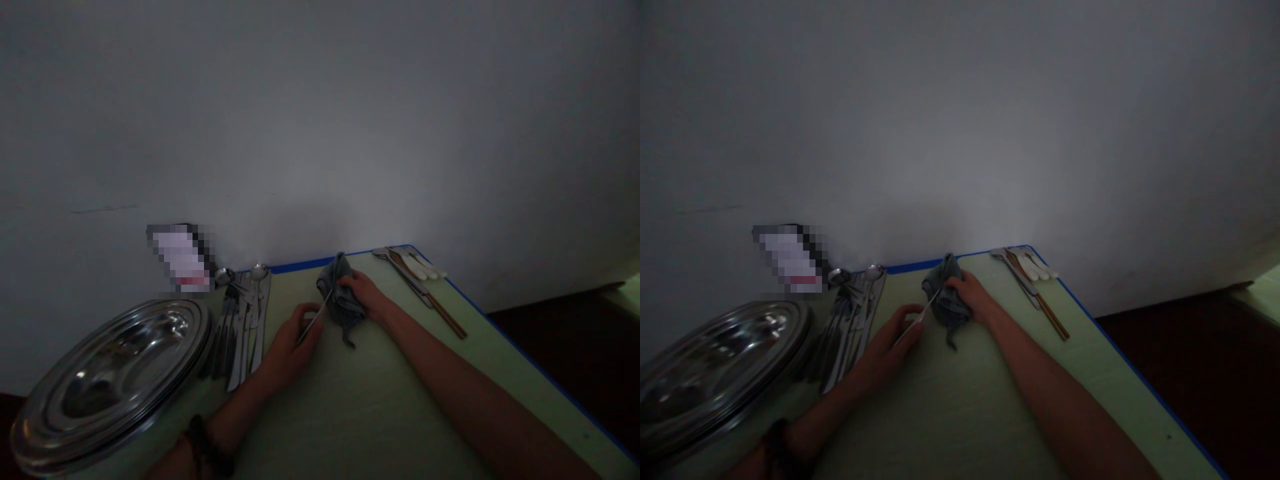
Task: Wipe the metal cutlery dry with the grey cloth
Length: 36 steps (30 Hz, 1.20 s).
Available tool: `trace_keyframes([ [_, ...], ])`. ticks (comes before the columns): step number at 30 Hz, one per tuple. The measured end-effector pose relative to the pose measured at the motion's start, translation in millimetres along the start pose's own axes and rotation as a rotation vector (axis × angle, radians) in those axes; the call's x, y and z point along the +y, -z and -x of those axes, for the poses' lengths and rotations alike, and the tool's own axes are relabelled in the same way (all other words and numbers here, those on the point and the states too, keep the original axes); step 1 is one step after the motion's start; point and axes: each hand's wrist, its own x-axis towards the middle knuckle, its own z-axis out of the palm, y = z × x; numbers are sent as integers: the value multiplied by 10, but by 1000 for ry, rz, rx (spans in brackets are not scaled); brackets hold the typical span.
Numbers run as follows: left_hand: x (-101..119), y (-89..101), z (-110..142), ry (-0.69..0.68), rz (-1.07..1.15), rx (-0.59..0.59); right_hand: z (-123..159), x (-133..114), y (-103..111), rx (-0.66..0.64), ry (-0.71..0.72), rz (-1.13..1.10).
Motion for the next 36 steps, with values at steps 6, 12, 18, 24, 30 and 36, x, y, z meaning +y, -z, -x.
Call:
trace_keyframes([
  [6, -5, 0, -3, -19, 18, -17, 17, -15, -60, -45, -13, -112],
  [12, -8, 2, 5, -77, -93, -4, -4, -1, -30, 37, -80, -73],
  [18, -31, 2, 14, -64, -31, -6, -14, 21, 36, -2, -20, -28],
  [24, 1, -1, 7, -66, -60, 1, 7, -2, 17, 10, -22, -40],
  [30, 12, -3, 3, -135, -182, -40, 33, -4, -24, -110, 8, -103],
  [36, -12, 2, 9, -142, -181, -28, 26, 5, -47, -79, -10, -146],
])
